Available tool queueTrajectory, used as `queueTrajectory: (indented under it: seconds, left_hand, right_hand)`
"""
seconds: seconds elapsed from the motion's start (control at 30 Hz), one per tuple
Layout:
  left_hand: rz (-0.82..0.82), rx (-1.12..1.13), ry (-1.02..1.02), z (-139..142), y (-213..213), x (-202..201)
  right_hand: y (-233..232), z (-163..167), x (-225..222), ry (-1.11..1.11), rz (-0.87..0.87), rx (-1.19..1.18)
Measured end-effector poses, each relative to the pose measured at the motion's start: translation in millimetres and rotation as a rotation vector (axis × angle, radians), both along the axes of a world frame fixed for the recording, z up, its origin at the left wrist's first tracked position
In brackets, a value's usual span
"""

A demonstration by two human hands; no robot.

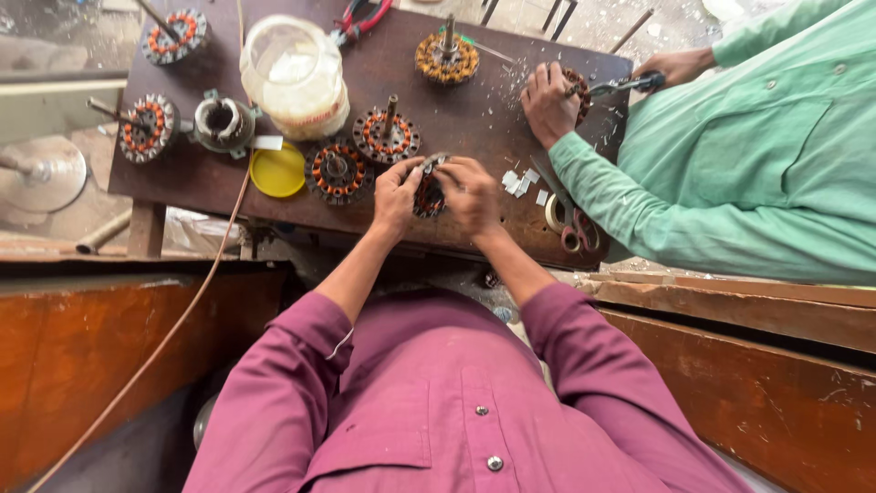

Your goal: The person cuts small rectangular pieces of white tape using scissors and places them into the slots of a circular motor stator. They repeat this process for multiple stators on the table, handling the components and tools with both hands.

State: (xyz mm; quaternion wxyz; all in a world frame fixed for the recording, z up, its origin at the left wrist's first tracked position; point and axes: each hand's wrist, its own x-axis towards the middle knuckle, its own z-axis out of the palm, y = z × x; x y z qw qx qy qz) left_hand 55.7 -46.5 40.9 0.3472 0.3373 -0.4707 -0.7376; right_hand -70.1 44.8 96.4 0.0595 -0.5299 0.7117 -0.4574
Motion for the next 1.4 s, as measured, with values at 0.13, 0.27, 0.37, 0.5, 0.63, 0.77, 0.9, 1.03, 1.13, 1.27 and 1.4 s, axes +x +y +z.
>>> queueTrajectory:
  seconds: [0.13, 0.27, 0.37, 0.5, 0.63, 0.77, 0.9, 1.03, 1.13, 1.27, 1.4]
  left_hand:
    - [-0.007, -0.198, -0.158, 11.0, -5.4, 12.5]
    - [0.171, -0.488, -0.299, 20.8, 11.0, 11.8]
    - [0.214, -0.496, -0.353, 24.3, 20.5, 4.9]
    - [0.208, -0.493, -0.325, 21.4, 20.5, 5.3]
    - [0.226, -0.520, -0.211, 10.8, 20.3, 13.9]
    - [0.212, -0.307, -0.047, 1.4, 23.0, 16.1]
    - [0.274, -0.385, -0.270, 5.3, 24.3, 6.5]
    - [0.297, -0.306, -0.351, 19.4, 24.8, -0.2]
    - [0.153, -0.219, -0.114, 25.4, 22.1, 4.9]
    - [0.064, -0.627, -0.202, 21.2, 19.8, 10.0]
    - [0.035, -0.579, -0.216, 12.6, 16.1, 8.9]
  right_hand:
    - [31.6, -8.0, -50.7, 0.080, -0.143, 0.256]
    - [26.6, -23.7, -64.3, 0.173, 0.058, 0.441]
    - [16.1, -28.4, -56.4, 0.285, 0.057, 0.549]
    - [16.4, -27.5, -50.5, 0.298, -0.001, 0.601]
    - [27.4, -16.2, -49.8, 0.090, -0.098, 0.349]
    - [36.1, -7.2, -46.4, -0.177, -0.165, 0.197]
    - [37.1, -7.3, -40.1, -0.330, -0.089, 0.141]
    - [36.9, -15.8, -29.5, -0.533, -0.052, 0.084]
    - [31.3, -22.3, -22.2, -0.543, -0.046, 0.123]
    - [20.3, -20.9, -17.3, -1.004, 0.072, 0.194]
    - [16.7, -6.6, -24.0, -1.313, 0.078, 0.355]
